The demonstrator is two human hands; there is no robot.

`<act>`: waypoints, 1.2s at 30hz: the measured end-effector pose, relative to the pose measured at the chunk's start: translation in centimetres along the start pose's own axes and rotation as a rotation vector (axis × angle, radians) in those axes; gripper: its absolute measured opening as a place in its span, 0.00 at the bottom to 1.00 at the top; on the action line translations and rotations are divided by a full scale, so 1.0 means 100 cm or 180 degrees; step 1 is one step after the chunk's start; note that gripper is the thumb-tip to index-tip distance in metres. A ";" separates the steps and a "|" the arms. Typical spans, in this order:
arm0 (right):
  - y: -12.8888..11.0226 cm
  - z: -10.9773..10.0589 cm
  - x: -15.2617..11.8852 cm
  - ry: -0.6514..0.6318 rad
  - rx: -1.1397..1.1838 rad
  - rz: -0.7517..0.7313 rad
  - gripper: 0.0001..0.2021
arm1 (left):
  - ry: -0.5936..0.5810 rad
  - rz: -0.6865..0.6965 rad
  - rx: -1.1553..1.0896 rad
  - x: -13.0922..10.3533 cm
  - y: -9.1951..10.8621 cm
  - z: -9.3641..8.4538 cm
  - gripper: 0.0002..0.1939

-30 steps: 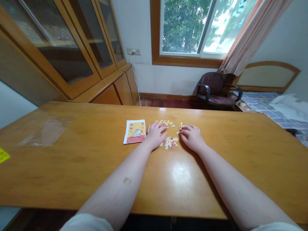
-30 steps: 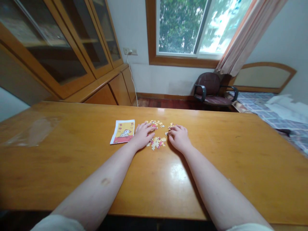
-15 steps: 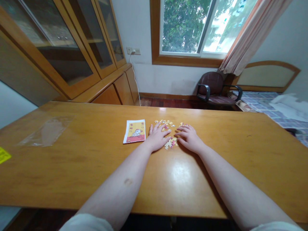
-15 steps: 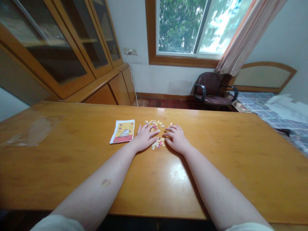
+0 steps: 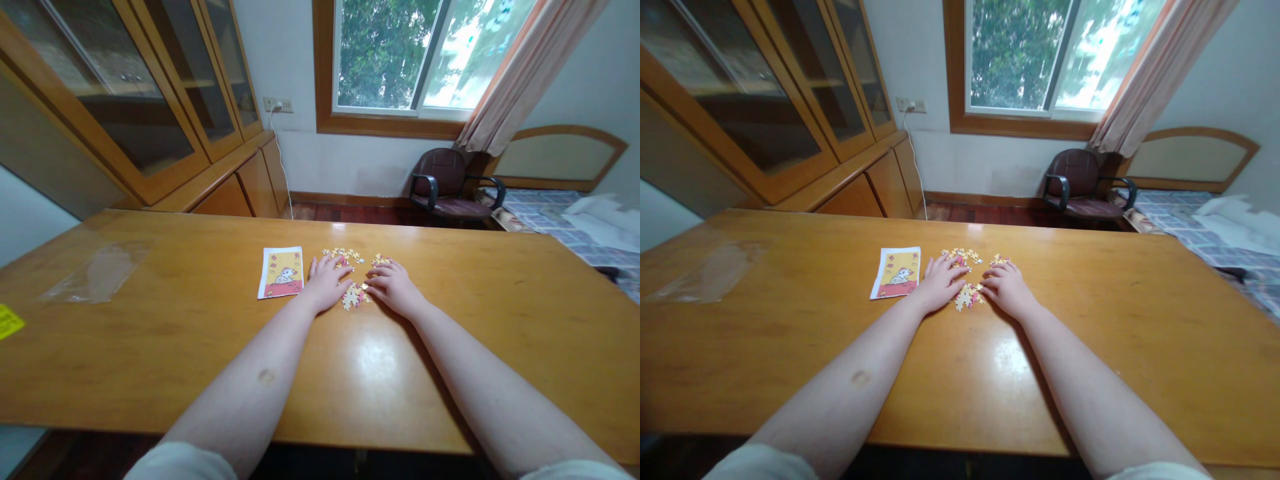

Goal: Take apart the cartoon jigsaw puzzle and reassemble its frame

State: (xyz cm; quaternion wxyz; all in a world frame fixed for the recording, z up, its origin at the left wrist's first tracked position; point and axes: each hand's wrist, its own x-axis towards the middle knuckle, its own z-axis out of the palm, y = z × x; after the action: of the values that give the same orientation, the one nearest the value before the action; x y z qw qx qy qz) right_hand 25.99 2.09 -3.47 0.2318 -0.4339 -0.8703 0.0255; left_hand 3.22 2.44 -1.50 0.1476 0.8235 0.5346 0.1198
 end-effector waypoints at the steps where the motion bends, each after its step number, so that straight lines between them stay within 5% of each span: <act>1: 0.000 0.000 0.000 0.0015 -0.0033 0.0008 0.08 | 0.0003 -0.0007 -0.0009 0.000 0.000 0.000 0.22; 18: -0.003 -0.003 0.003 -0.0033 0.0054 -0.0002 0.10 | 0.0053 -0.0049 -0.0128 0.001 0.000 0.000 0.22; 27: 0.017 -0.001 -0.003 0.0490 -0.0383 0.0809 0.11 | 0.0055 -0.0081 -0.0122 0.001 0.001 -0.001 0.22; 33: 0.010 -0.006 -0.004 -0.0165 0.0126 -0.0131 0.12 | 0.0061 -0.0089 -0.0162 0.002 0.001 -0.001 0.22; 36: 0.005 -0.005 -0.003 -0.0219 0.0120 -0.0126 0.11 | 0.0085 -0.0081 -0.0164 0.002 0.001 -0.001 0.22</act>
State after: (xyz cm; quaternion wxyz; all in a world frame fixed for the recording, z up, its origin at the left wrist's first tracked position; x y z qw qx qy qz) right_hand 26.71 2.09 -3.20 0.2104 -0.4110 -0.8855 0.0522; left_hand 3.33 2.55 -1.36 0.1631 0.8108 0.5437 0.1426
